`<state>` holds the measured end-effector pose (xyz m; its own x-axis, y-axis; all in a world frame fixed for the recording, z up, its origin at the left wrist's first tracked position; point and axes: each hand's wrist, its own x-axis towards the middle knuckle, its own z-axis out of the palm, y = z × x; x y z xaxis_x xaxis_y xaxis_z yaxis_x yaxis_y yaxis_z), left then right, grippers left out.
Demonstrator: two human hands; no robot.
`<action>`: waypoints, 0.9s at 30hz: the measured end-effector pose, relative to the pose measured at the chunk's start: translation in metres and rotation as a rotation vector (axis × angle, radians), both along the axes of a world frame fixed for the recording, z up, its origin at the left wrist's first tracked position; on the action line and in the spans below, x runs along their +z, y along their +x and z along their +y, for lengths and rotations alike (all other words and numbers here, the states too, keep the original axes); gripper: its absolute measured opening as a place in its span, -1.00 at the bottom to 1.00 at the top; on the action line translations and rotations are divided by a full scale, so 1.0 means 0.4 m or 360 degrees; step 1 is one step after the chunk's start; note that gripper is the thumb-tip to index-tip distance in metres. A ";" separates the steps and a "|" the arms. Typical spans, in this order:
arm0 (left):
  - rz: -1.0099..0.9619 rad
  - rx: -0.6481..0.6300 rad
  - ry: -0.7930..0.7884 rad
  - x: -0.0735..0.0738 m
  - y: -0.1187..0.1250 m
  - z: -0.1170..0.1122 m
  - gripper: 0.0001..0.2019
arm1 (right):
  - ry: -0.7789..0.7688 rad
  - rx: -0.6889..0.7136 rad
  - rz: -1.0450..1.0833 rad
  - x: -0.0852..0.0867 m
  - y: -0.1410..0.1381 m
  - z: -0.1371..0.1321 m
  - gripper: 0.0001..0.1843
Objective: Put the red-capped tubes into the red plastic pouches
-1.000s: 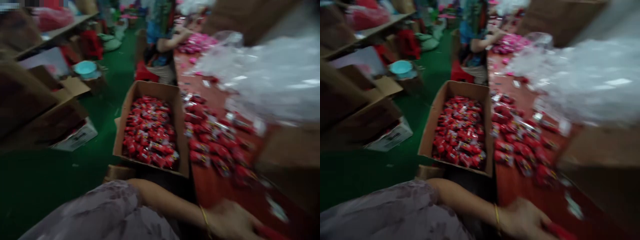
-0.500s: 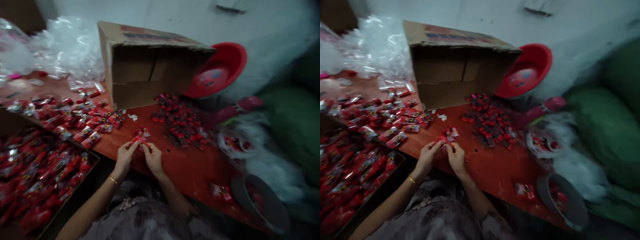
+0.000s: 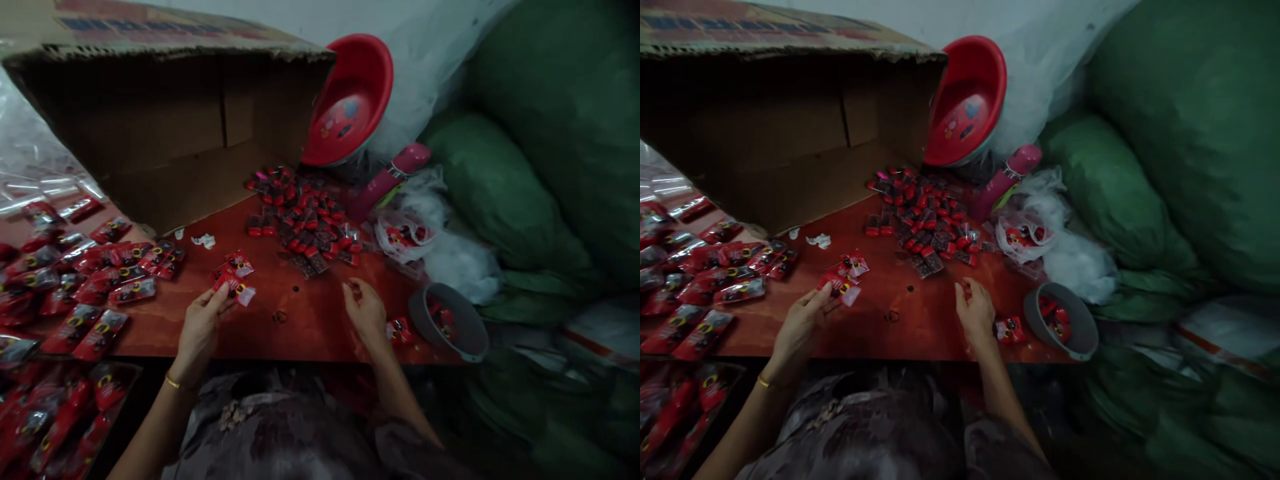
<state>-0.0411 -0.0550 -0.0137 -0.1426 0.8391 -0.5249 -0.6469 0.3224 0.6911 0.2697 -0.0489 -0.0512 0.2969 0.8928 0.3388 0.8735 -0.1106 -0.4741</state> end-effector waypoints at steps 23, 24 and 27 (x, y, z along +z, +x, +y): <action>-0.0137 -0.0152 -0.0054 0.020 0.010 -0.001 -0.72 | -0.0647 0.1032 0.1390 0.098 -0.300 -0.020 -0.74; -0.0123 -0.0152 -0.0043 0.017 0.015 -0.004 -0.72 | -0.0635 0.1031 0.1397 0.092 -0.307 -0.018 -0.74; -0.0066 -0.0166 -0.0018 0.005 0.031 -0.011 -0.66 | -0.0569 0.1023 0.1370 0.076 -0.313 -0.011 -0.73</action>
